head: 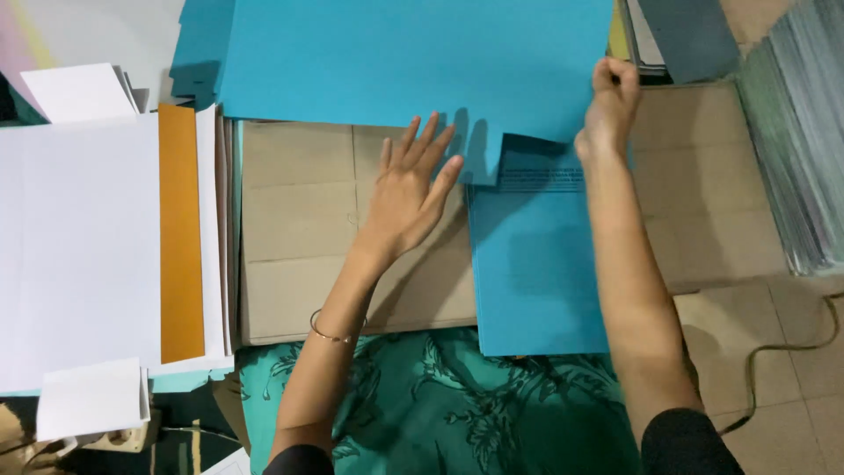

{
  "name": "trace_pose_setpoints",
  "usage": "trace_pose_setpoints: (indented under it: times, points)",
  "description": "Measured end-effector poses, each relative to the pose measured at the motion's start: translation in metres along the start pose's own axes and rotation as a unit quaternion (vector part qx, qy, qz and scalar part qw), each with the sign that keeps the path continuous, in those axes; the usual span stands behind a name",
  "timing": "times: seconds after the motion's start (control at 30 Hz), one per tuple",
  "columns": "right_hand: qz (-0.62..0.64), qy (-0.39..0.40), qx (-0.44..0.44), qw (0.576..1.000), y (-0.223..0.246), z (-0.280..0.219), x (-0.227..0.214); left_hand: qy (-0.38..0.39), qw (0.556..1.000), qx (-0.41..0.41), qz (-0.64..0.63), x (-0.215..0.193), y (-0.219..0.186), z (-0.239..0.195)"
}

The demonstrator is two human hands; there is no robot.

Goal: The person folds a stack of blue paper sheets in half by hand. They smooth the crease with their hands, flip the folded stack over, and repeat the folding process.

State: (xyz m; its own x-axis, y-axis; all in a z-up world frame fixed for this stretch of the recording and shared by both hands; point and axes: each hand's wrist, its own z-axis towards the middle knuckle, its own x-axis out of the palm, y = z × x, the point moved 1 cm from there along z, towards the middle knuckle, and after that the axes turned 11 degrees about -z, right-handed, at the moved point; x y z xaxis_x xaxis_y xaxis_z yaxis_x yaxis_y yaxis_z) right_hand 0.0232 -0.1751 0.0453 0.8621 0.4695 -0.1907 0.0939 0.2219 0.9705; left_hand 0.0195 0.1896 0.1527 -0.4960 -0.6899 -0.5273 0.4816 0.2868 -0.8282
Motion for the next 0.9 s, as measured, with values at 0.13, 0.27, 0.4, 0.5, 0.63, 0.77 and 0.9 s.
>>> trace_pose_setpoints:
  times: [0.13, 0.27, 0.4, 0.5, 0.63, 0.77, 0.9]
  points:
    - [0.013, 0.025, 0.053, 0.998, -0.043, 0.059, 0.103, 0.016, 0.995, -0.091, 0.044, 0.003, 0.049, 0.046]
    - [-0.005, 0.073, 0.059, 0.996, -0.104, 0.114, 0.167, 0.005, 0.992, -0.122, 0.018, 0.019, 0.114, 0.082]
    - [-0.001, 0.145, 0.117, 0.983, -0.068, 0.098, 0.159, 0.01, 0.991, -0.127, 0.035, 0.034, 0.146, 0.102]
    - [-0.048, 0.188, 0.116, 0.974, -0.006, 0.046, 0.116, -0.04, 0.994, -0.086, 0.058, 0.044, 0.151, 0.101]
    - [-0.077, 0.204, -0.101, 0.971, 0.004, 0.022, 0.045, -0.119, 0.981, -0.012, 0.155, 0.073, 0.15, 0.067]
    - [-0.269, 0.152, -0.282, 0.908, 0.033, -0.021, -0.033, -0.079, 0.99, -0.016, 0.116, 0.091, 0.093, 0.012]
    - [-0.411, 0.107, -0.257, 0.868, 0.013, -0.058, -0.105, -0.006, 0.997, -0.063, 0.034, 0.117, 0.051, -0.019]
